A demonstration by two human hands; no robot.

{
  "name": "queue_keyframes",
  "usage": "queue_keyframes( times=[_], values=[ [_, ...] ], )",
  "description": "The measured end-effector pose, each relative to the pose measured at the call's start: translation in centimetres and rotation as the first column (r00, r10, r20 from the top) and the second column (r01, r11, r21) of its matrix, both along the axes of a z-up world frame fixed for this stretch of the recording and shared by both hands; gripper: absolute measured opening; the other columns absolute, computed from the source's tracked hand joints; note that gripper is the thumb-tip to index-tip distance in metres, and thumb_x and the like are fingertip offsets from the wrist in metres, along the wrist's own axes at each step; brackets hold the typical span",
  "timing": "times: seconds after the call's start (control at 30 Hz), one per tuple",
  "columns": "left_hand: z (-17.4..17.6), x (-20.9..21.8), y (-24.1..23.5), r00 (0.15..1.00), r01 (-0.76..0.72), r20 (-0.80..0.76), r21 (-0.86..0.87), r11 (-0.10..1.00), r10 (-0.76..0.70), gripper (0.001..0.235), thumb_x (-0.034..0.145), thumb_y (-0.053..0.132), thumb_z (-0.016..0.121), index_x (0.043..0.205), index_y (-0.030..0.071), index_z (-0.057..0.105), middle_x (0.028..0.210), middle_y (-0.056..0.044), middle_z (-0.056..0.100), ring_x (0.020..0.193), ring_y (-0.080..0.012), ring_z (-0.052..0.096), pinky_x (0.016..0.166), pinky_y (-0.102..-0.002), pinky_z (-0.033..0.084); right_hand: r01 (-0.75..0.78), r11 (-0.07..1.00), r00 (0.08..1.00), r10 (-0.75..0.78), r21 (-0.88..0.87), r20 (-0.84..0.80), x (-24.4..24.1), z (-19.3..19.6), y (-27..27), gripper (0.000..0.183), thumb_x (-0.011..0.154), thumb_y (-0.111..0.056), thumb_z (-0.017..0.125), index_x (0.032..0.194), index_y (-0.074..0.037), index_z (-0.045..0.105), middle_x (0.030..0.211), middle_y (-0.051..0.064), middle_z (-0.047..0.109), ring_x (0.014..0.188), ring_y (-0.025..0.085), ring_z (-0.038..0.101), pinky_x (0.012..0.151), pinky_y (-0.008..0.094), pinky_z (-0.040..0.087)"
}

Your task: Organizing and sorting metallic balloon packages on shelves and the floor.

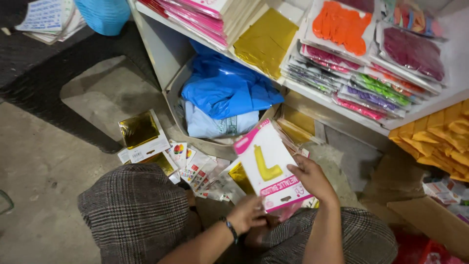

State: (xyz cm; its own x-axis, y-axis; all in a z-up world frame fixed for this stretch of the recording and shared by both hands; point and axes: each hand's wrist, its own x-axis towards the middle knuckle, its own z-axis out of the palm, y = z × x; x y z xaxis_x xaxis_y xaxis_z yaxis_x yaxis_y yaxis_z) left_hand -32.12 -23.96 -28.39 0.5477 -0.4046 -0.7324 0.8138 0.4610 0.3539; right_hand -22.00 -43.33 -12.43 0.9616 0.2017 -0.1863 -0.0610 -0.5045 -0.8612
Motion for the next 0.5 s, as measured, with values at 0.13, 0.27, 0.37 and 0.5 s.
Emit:
queue_keyframes(
  times=[0.13, 0.27, 0.37, 0.5],
  values=[
    [5.9, -2.3, 0.6, 0.997, -0.073, 0.002, 0.029, 0.997, 0.073, 0.042, 0.089, 0.03, 0.066, 0.129, 0.024, 0.052, 0.114, -0.001, 0.065, 0.107, -0.0269, 0.067, 0.087, -0.051, 0.059, -0.061, 0.984, 0.991, 0.079, 0.17, -0.104, 0.5, 1.0, 1.0, 0.028, 0.098, -0.015, 0.066, 0.12, 0.002, 0.07, 0.096, 0.009, 0.077, 0.082, 0.016, 0.068, 0.071, 0.033, 0.055],
    [4.9, -2.1, 2.0, 0.896, -0.394, 0.227, 0.013, 0.919, 0.381, 0.029, 0.094, 0.018, 0.067, 0.12, 0.011, 0.056, 0.107, -0.008, 0.069, 0.09, -0.0215, 0.07, 0.08, -0.041, 0.062, -0.241, 0.944, 0.967, 0.252, 0.227, -0.022, 0.7, 4.1, 2.2, 0.04, 0.099, -0.013, 0.062, 0.137, 0.0, 0.057, 0.116, 0.007, 0.07, 0.101, 0.012, 0.063, 0.085, 0.029, 0.052],
    [5.5, -1.2, 4.1, 0.748, -0.553, 0.432, -0.013, 0.833, 0.503, 0.021, 0.098, 0.012, 0.069, 0.113, 0.003, 0.058, 0.103, -0.01, 0.068, 0.087, -0.0186, 0.068, 0.08, -0.035, 0.059, -0.367, 0.899, 0.928, 0.373, 0.239, 0.018, 1.4, 5.1, 2.0, 0.049, 0.101, -0.015, 0.059, 0.147, -0.003, 0.046, 0.133, 0.006, 0.064, 0.116, 0.01, 0.059, 0.097, 0.028, 0.05],
    [12.1, 0.5, 7.4, 0.657, -0.642, 0.531, 0.021, 0.766, 0.536, 0.018, 0.097, 0.012, 0.064, 0.112, 0.004, 0.06, 0.106, -0.006, 0.067, 0.089, -0.015, 0.067, 0.079, -0.034, 0.06, -0.397, 0.913, 0.91, 0.405, 0.096, -0.088, 2.0, 9.8, 4.0, 0.049, 0.102, -0.022, 0.054, 0.148, -0.009, 0.045, 0.13, 0.004, 0.066, 0.109, 0.01, 0.065, 0.09, 0.03, 0.056]
  ],
)
